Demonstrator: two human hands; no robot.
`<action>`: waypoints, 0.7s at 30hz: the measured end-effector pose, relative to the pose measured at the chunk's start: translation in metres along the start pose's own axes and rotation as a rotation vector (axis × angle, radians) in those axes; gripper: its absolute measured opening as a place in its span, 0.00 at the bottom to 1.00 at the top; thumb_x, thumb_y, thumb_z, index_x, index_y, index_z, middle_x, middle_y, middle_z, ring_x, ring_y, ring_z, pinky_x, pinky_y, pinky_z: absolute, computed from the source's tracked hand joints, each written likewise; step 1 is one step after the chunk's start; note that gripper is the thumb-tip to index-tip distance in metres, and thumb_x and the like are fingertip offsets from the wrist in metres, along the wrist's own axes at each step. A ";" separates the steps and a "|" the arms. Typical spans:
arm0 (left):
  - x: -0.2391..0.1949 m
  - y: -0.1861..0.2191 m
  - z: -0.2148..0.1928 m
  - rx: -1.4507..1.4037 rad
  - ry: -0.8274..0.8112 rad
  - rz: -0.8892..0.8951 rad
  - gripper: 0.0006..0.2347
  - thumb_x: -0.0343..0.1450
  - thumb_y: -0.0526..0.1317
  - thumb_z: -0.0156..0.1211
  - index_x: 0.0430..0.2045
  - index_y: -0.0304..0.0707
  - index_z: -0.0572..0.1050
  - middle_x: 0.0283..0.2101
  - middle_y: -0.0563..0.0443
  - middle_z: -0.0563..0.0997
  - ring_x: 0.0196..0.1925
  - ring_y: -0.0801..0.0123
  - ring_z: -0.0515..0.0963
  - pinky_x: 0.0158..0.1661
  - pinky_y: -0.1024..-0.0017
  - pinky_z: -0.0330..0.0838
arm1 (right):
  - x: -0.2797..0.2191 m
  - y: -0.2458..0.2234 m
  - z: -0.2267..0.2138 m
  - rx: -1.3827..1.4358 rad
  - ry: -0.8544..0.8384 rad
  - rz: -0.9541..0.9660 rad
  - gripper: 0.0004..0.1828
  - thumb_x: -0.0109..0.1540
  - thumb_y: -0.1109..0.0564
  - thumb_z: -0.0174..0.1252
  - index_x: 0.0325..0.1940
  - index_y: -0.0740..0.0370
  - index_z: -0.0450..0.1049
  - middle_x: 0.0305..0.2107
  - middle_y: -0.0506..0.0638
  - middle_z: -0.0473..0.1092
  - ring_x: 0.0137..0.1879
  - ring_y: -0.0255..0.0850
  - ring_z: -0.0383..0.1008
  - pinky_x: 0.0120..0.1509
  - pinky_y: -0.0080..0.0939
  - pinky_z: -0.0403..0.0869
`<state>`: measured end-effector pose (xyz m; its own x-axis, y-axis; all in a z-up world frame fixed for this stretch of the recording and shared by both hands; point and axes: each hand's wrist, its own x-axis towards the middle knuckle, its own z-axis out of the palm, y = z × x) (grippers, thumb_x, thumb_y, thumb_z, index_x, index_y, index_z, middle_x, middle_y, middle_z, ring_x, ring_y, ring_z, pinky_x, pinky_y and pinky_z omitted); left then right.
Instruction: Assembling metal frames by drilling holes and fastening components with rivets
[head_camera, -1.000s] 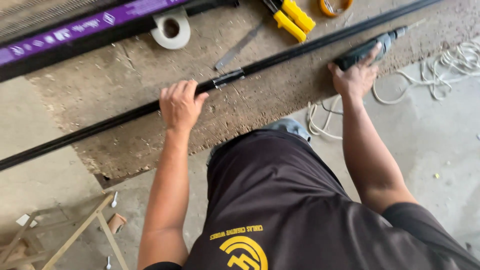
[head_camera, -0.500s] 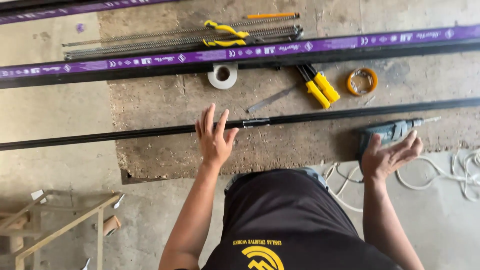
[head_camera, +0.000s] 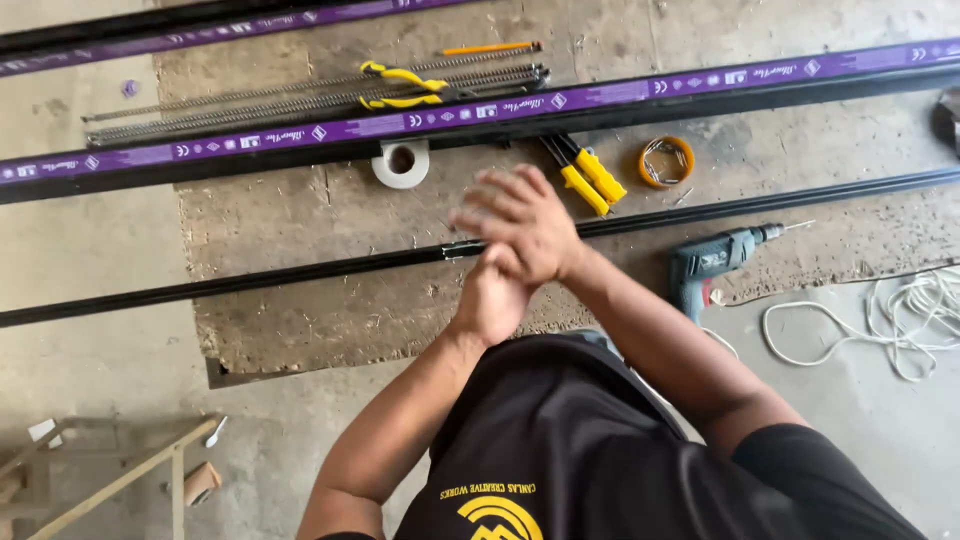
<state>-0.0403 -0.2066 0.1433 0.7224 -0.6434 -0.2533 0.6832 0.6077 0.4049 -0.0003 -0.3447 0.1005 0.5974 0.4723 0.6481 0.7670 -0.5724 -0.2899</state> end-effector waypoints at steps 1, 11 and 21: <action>0.003 -0.024 -0.046 0.161 0.023 0.043 0.16 0.65 0.45 0.42 0.42 0.40 0.70 0.52 0.50 0.72 0.61 0.51 0.65 0.63 0.48 0.54 | -0.008 0.013 0.002 -0.084 0.002 0.050 0.30 0.71 0.36 0.32 0.57 0.45 0.77 0.55 0.52 0.72 0.69 0.54 0.67 0.67 0.62 0.58; -0.076 0.054 -0.129 1.472 0.418 0.523 0.07 0.80 0.42 0.54 0.32 0.44 0.71 0.25 0.53 0.81 0.26 0.66 0.79 0.33 0.69 0.70 | -0.127 0.064 -0.025 -0.035 -0.309 0.560 0.25 0.58 0.47 0.73 0.57 0.55 0.80 0.47 0.56 0.78 0.52 0.58 0.79 0.52 0.59 0.74; -0.042 0.053 -0.198 2.035 0.457 0.688 0.16 0.68 0.42 0.74 0.47 0.43 0.77 0.56 0.45 0.76 0.65 0.49 0.70 0.62 0.52 0.63 | -0.163 0.046 0.000 -0.443 -0.461 0.409 0.29 0.58 0.40 0.73 0.62 0.47 0.79 0.49 0.43 0.77 0.61 0.46 0.72 0.62 0.53 0.65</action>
<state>-0.0135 -0.0552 0.0014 0.9116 -0.2951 0.2863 -0.4071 -0.7449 0.5285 -0.0621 -0.4482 -0.0185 0.9261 0.3407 0.1618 0.3553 -0.9321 -0.0708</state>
